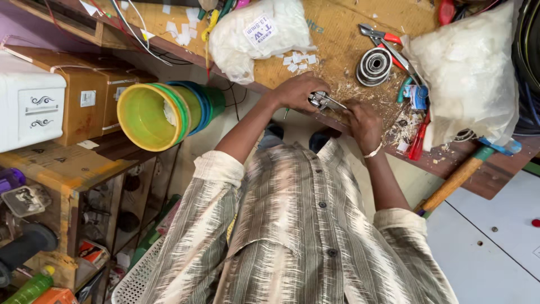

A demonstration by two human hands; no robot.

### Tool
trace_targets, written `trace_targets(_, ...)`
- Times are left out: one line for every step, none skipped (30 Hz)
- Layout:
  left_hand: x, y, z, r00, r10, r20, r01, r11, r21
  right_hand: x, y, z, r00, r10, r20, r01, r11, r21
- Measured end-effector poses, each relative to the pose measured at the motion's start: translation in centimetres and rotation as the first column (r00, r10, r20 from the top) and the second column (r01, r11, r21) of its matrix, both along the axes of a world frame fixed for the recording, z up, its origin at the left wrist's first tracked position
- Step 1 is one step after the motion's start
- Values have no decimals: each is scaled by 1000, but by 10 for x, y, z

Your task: The person assembles a small electrical component on a cluttered workbench, using pliers and a screwdriver to manipulate wires and a metal housing. They then move to a green machine, insert the component, and operate the machine's lever to process it.

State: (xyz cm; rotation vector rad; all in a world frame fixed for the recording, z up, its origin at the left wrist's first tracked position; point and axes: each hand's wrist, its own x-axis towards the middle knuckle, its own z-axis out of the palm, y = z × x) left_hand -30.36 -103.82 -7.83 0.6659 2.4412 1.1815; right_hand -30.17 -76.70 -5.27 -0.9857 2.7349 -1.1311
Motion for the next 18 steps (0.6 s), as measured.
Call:
trace_targets(0, 0, 2, 1000, 4, -4, -4, 1000, 2, -3, 0, -4, 999, 10, 48, -10, 1000, 19)
trace_targets(-1, -1, 3, 1000, 10, -6, -10, 1000, 6, -6, 1, -8, 996, 13, 88, -13, 1000, 3)
trace_targets(-1, -1, 4, 1000, 12, -6, -12, 1000, 12, -7, 1, -10, 991, 14, 130, -12, 1000, -12)
trace_targets(-2, -1, 4, 1000, 11, -3, -11, 1000, 21, -7, 2, -11, 985, 11, 174, -7, 1000, -23)
trace_targets(-4, 0, 5, 999, -6, 35, 7, 1000, -28, -5, 1, -11, 987, -8, 159, 11, 1000, -21)
trace_targets(-5, -1, 5, 997, -19, 72, 24, 997, -76, -2, 0, -11, 989, -25, 142, 27, 999, -18)
trace_targets(-4, -1, 6, 993, -28, 111, 41, 992, -121, 2, 0, -9, 991, -39, 128, 41, 999, -13)
trace_targets(-2, -1, 6, 998, -11, 58, 16, 996, -92, 7, -1, -8, 991, -56, 124, 57, 998, -5)
trace_targets(2, -3, 7, 1000, 10, 8, -9, 998, -68, 11, -1, -7, 990, -69, 123, 70, 998, -2)
trace_targets(7, -5, 8, 999, 31, -40, -32, 998, -48, 16, 0, -7, 989, -83, 123, 84, 996, -4)
trace_targets(12, -7, 8, 996, 72, -58, -73, 997, -8, 19, 1, -8, 975, -134, 177, 145, 988, -50)
trace_targets(19, -8, 9, 991, 112, -78, -110, 993, 30, 22, 4, -8, 956, -182, 232, 209, 973, -96)
trace_targets(26, -8, 8, 984, 148, -94, -142, 987, 70, 25, 7, -9, 929, -227, 292, 276, 951, -137)
trace_targets(30, -8, 7, 979, 164, -117, -156, 985, 77, 29, 10, -10, 903, -261, 340, 334, 926, -176)
trace_targets(34, -7, 6, 973, 182, -139, -171, 981, 90, 33, 15, -11, 874, -291, 389, 390, 898, -206)
trace_targets(36, -5, 3, 966, 204, -157, -188, 976, 109, 36, 19, -13, 842, -316, 438, 444, 867, -226)
trace_targets(37, -4, 0, 970, 207, -127, -193, 975, 109, 40, 21, -15, 912, -256, 322, 335, 917, -217)
trace_targets(36, -3, -3, 974, 203, -96, -192, 975, 112, 45, 22, -17, 960, -189, 205, 229, 955, -191)
